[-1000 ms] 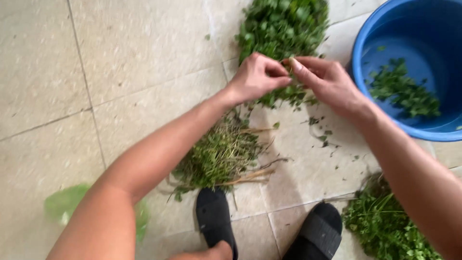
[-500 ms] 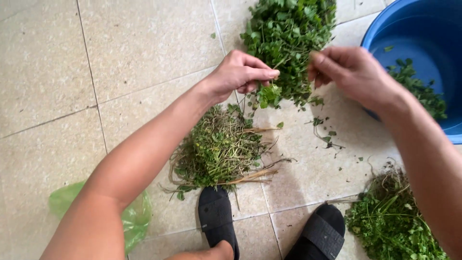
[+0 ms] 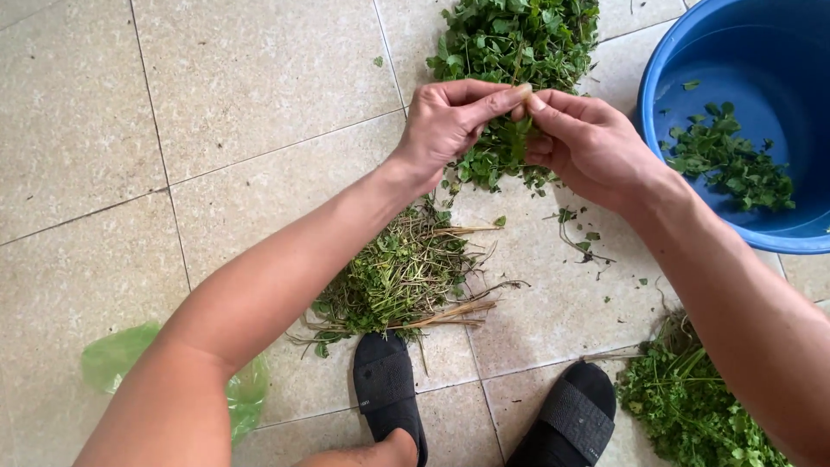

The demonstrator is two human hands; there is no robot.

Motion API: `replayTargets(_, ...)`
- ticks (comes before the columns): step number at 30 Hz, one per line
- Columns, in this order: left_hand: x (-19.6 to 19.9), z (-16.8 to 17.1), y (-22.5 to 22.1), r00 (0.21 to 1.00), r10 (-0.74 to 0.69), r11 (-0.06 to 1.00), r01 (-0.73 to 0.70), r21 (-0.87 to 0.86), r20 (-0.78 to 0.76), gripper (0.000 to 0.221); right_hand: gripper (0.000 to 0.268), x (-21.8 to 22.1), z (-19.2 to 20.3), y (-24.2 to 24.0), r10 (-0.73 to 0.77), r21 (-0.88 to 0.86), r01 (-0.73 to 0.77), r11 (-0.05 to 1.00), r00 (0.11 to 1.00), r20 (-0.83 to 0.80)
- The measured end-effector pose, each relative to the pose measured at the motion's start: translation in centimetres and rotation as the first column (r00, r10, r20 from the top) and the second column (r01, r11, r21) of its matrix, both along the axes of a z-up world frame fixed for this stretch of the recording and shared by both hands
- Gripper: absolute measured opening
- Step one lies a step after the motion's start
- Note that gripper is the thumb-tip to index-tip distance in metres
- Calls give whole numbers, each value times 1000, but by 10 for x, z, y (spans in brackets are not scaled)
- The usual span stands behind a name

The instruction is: Picking herb leaves off of stems and placing them into a blue plastic bowl while sitting on the floor.

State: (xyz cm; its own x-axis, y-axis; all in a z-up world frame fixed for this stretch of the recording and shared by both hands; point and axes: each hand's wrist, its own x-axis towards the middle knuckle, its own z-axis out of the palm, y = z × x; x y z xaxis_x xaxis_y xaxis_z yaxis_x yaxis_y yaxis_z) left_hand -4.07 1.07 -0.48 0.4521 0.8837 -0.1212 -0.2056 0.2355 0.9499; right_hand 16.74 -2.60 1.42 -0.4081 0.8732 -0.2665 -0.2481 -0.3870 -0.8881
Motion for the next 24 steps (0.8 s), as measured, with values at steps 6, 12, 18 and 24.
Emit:
replayTargets(6, 4, -14, -7, 985, 167, 857, -126, 500, -39, 10, 25, -4, 8, -2, -72, -72, 74, 995, 997, 24)
replayTargets(12, -29, -10, -30, 822, 282, 625, 233, 745, -494, 15, 32, 9, -28, 4, 54, 4, -72, 997, 781, 622)
replayTargets(18, -102, -21, -50, -10, -482, 610, 714, -343, -876, 30, 33, 37, -110, 14, 9, -94, 61, 994, 794, 608)
replayTargets(24, -86, -19, -42, -3, -487, 697, 602, -390, -873, 41, 23, 26, -160, 13, -157, 222, -464, 858, 174, 972)
